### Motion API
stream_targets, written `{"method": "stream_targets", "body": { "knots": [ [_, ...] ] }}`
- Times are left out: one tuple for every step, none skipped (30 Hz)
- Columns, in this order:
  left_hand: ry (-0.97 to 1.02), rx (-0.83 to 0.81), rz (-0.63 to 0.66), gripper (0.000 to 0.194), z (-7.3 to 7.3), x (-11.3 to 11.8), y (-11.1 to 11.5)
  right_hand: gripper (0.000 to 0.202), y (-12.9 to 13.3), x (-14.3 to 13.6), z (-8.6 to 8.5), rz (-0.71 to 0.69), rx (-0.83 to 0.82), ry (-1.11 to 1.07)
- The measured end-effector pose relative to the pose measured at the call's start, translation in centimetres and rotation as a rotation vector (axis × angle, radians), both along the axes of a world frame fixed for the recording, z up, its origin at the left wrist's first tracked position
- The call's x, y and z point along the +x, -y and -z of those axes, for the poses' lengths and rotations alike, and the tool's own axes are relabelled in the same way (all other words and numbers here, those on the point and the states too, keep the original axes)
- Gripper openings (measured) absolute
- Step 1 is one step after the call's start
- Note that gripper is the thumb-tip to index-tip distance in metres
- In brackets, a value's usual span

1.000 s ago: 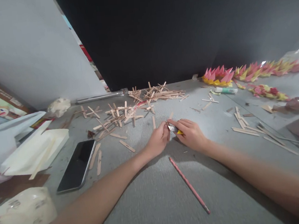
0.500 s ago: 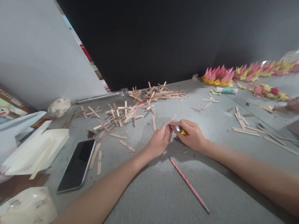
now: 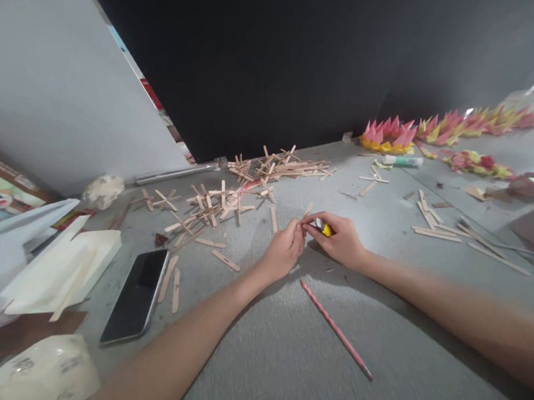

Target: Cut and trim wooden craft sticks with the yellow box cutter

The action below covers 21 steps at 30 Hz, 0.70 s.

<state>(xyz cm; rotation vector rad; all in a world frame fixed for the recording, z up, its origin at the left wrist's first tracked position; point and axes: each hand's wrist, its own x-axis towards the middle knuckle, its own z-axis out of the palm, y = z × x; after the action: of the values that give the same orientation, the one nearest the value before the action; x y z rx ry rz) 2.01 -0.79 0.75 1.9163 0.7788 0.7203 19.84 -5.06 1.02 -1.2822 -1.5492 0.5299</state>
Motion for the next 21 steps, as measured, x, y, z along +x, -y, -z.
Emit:
{"method": "stream_targets", "body": {
  "knots": [
    [-0.001,-0.001,0.0,0.048,0.1,0.0,0.0,0.019,0.0,0.0,0.0,0.001,-0.009,-0.007],
    [-0.004,-0.001,0.0,0.047,0.1,0.0,0.0,0.019,-0.1,0.0,-0.1,0.003,-0.016,-0.01],
    [-0.01,0.0,-0.001,0.046,0.2,0.0,-0.1,0.019,-0.1,0.0,-0.1,0.005,-0.023,-0.009],
    [-0.019,0.006,-0.006,0.045,0.2,0.0,-0.1,0.02,-0.2,0.0,-0.1,0.008,-0.031,-0.004],
    [-0.03,0.014,-0.012,0.044,0.2,0.0,-0.1,0.021,-0.2,0.0,0.0,0.012,-0.039,0.005],
    [-0.045,0.024,-0.02,0.043,0.2,0.0,-0.1,0.022,-0.3,0.1,0.1,0.015,-0.043,0.019],
    [-0.06,0.035,-0.027,0.042,0.2,0.0,-0.1,0.022,-0.4,0.1,0.2,0.018,-0.045,0.037],
    [-0.074,0.046,-0.031,0.041,0.2,0.0,-0.1,0.022,-0.4,0.2,0.3,0.021,-0.045,0.058],
    [-0.085,0.055,-0.032,0.04,0.1,0.0,-0.1,0.021,-0.5,0.3,0.5,0.021,-0.044,0.082],
    [-0.09,0.062,-0.031,0.039,0.1,0.0,0.0,0.019,-0.6,0.4,0.7,0.021,-0.042,0.107],
    [-0.091,0.066,-0.027,0.038,0.0,0.0,0.0,0.017,-0.7,0.5,0.8,0.018,-0.042,0.135],
    [-0.088,0.068,-0.024,0.036,0.0,0.0,0.0,0.016,-0.8,0.6,1.0,0.013,-0.043,0.166],
    [-0.083,0.067,-0.023,0.033,0.0,0.0,0.0,0.017,-0.9,0.7,1.1,0.004,-0.044,0.202],
    [-0.078,0.065,-0.024,0.031,0.0,0.0,0.0,0.021,-1.0,0.8,1.2,-0.007,-0.045,0.24],
    [-0.076,0.061,-0.027,0.028,0.0,0.0,0.0,0.025,-1.0,0.9,1.2,-0.02,-0.045,0.278],
    [-0.076,0.057,-0.031,0.025,0.0,0.0,0.0,0.029,-1.1,0.9,1.3,-0.032,-0.046,0.313],
    [-0.079,0.051,-0.037,0.024,0.1,0.1,0.0,0.031,-1.1,1.0,1.3,-0.041,-0.047,0.343],
    [-0.086,0.043,-0.044,0.023,0.1,0.1,0.0,0.032,-1.1,1.0,1.3,-0.045,-0.045,0.365],
    [-0.095,0.033,-0.049,0.023,0.1,0.1,0.0,0.033,-1.1,1.0,1.3,-0.045,-0.043,0.38],
    [-0.102,0.022,-0.053,0.024,0.2,0.1,0.0,0.033,-1.1,1.0,1.3,-0.044,-0.041,0.392],
    [-0.104,0.014,-0.053,0.025,0.2,0.1,0.0,0.033,-1.1,1.0,1.3,-0.041,-0.038,0.403]
  ]
}}
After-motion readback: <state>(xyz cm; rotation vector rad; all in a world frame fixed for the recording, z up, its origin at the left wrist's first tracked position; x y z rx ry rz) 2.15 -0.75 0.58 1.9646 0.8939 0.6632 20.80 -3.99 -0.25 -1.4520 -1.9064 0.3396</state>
